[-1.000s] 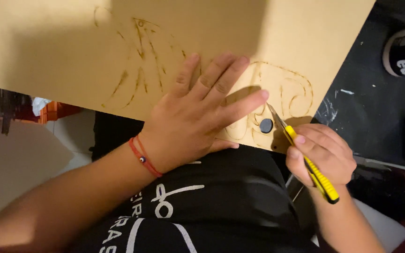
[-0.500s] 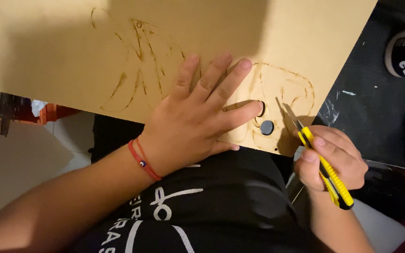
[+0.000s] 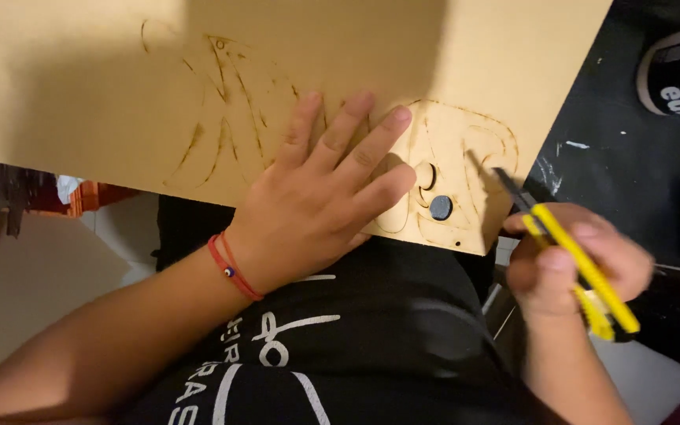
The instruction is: Using a utility knife to cut out laser-marked letters from a wooden board at a cutting station.
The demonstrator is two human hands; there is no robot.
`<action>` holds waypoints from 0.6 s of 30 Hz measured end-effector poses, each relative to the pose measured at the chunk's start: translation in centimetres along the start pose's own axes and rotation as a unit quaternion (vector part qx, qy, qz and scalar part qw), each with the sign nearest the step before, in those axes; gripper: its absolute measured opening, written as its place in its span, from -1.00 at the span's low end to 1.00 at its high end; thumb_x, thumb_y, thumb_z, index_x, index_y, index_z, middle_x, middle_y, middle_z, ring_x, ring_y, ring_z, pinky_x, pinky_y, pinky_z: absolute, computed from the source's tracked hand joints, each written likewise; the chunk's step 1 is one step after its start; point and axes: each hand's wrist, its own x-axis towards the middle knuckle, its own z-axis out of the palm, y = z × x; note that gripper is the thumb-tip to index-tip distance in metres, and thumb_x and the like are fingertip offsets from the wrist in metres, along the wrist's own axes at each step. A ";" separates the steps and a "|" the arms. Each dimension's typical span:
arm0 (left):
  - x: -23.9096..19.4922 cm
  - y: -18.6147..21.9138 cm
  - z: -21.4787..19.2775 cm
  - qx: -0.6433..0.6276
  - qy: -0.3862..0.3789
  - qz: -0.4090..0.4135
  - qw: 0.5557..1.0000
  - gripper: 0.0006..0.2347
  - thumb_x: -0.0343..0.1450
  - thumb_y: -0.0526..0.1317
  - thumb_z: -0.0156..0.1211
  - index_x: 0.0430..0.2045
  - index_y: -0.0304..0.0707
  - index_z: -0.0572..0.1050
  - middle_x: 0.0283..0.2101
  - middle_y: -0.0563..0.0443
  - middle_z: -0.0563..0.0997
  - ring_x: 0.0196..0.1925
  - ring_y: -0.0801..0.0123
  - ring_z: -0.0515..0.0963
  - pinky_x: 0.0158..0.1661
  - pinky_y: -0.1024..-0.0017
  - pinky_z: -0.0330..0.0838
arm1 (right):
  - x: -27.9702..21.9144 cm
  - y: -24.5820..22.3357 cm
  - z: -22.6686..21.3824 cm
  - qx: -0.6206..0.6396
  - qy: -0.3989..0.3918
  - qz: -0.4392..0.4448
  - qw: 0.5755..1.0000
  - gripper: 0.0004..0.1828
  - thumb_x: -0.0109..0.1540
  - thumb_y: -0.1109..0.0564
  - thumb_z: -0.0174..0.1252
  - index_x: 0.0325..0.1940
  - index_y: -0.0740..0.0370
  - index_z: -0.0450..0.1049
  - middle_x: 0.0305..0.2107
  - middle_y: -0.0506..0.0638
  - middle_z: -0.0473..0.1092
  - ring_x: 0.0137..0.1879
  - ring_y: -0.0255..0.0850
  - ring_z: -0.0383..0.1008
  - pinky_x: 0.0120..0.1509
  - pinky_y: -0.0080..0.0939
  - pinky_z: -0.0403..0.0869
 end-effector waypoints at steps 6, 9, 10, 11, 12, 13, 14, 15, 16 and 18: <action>0.2 0.5 -0.5 -0.009 0.039 0.024 0.999 -0.84 0.76 -0.24 0.25 0.08 0.07 0.35 0.51 -0.22 -0.17 0.54 -0.11 -0.26 0.46 -0.23 -0.34 | 0.3 0.0 -1.9 0.029 0.125 0.083 0.988 -0.72 0.42 -0.06 -0.10 0.07 0.13 0.11 -0.59 0.19 -0.01 -0.60 -0.02 0.09 -0.51 -0.09 0.25; 1.0 0.9 -2.0 0.001 0.066 0.021 0.998 -0.89 0.61 -0.21 0.18 -0.12 0.06 0.36 0.33 -0.13 0.24 0.42 -0.08 0.15 0.28 -0.25 0.11 | -1.7 0.7 -3.7 0.009 0.163 0.116 0.980 -0.62 0.40 -0.13 -0.01 0.06 0.16 0.11 -0.62 0.18 0.00 -0.58 0.03 0.14 -0.51 -0.12 0.20; 1.0 1.0 -2.1 -0.012 0.059 0.019 0.998 -0.90 0.60 -0.20 0.17 -0.10 0.00 0.38 0.31 -0.14 0.31 0.41 -0.11 0.18 0.30 -0.26 0.01 | -2.8 1.3 -4.5 0.012 0.160 0.096 0.982 -0.64 0.39 -0.09 0.05 0.05 0.17 0.15 -0.60 0.24 0.09 -0.53 0.06 0.23 -0.45 -0.05 0.29; 1.1 1.1 -2.1 -0.025 0.051 0.016 0.998 -0.90 0.58 -0.19 0.17 -0.09 -0.05 0.40 0.30 -0.15 0.38 0.41 -0.15 0.21 0.32 -0.26 -0.09 | -3.9 1.8 -5.3 0.015 0.157 0.076 0.985 -0.65 0.38 -0.05 0.11 0.04 0.19 0.18 -0.57 0.30 0.19 -0.48 0.09 0.32 -0.39 0.02 0.38; 1.2 1.2 -2.3 -0.022 0.051 0.021 0.998 -0.90 0.58 -0.19 0.17 -0.09 -0.05 0.40 0.30 -0.15 0.38 0.41 -0.15 0.21 0.32 -0.26 -0.09 | -4.0 1.4 -5.9 0.015 0.162 0.074 0.984 -0.65 0.38 -0.05 0.11 0.04 0.19 0.18 -0.57 0.30 0.19 -0.48 0.09 0.32 -0.39 0.02 0.38; 1.2 1.3 -2.5 -0.008 0.034 0.018 0.999 -0.78 0.49 -0.14 0.27 -0.05 -0.03 0.40 0.30 -0.13 0.39 0.39 -0.15 0.27 0.31 -0.27 -0.03 | -4.2 0.9 -6.5 -0.115 0.044 0.017 0.992 -0.80 0.39 0.13 0.02 -0.10 0.36 0.30 -0.44 0.38 0.33 -0.34 0.19 0.42 -0.15 0.14 0.42; 1.3 1.4 -2.8 0.006 0.015 0.015 1.000 -0.66 0.40 -0.09 0.37 0.00 -0.01 0.40 0.30 -0.10 0.39 0.37 -0.15 0.33 0.29 -0.28 0.02 | -4.4 0.4 -7.1 -0.239 -0.079 -0.033 0.967 -0.79 0.39 0.30 -0.07 -0.23 0.54 0.40 -0.31 0.48 0.47 -0.19 0.31 0.52 0.09 0.27 0.45; 1.3 1.6 -3.0 0.008 0.014 0.019 1.000 -0.66 0.40 -0.09 0.37 0.00 -0.01 0.40 0.30 -0.10 0.39 0.37 -0.15 0.33 0.29 -0.28 0.02 | -4.4 1.1 -6.9 -0.239 -0.074 -0.033 0.968 -0.79 0.39 0.30 -0.07 -0.23 0.54 0.40 -0.31 0.48 0.47 -0.19 0.31 0.52 0.09 0.27 0.45; 1.5 1.6 -3.2 0.006 0.004 0.016 1.000 -0.56 0.30 -0.06 0.46 0.00 -0.01 0.39 0.32 -0.08 0.37 0.37 -0.14 0.33 0.28 -0.29 0.05 | -4.3 1.7 -6.8 -0.242 -0.105 -0.067 0.962 -0.76 0.41 0.31 -0.10 -0.25 0.48 0.44 -0.28 0.51 0.49 -0.10 0.33 0.52 0.28 0.21 0.28; 1.7 1.7 -3.7 0.008 -0.003 0.022 1.000 -0.46 0.20 -0.03 0.54 0.00 -0.01 0.38 0.33 -0.07 0.35 0.36 -0.13 0.34 0.27 -0.29 0.08 | -4.1 2.5 -6.5 -0.250 -0.127 -0.104 0.954 -0.71 0.42 0.32 -0.13 -0.26 0.43 0.49 -0.26 0.54 0.51 -0.02 0.35 0.52 0.46 0.15 0.10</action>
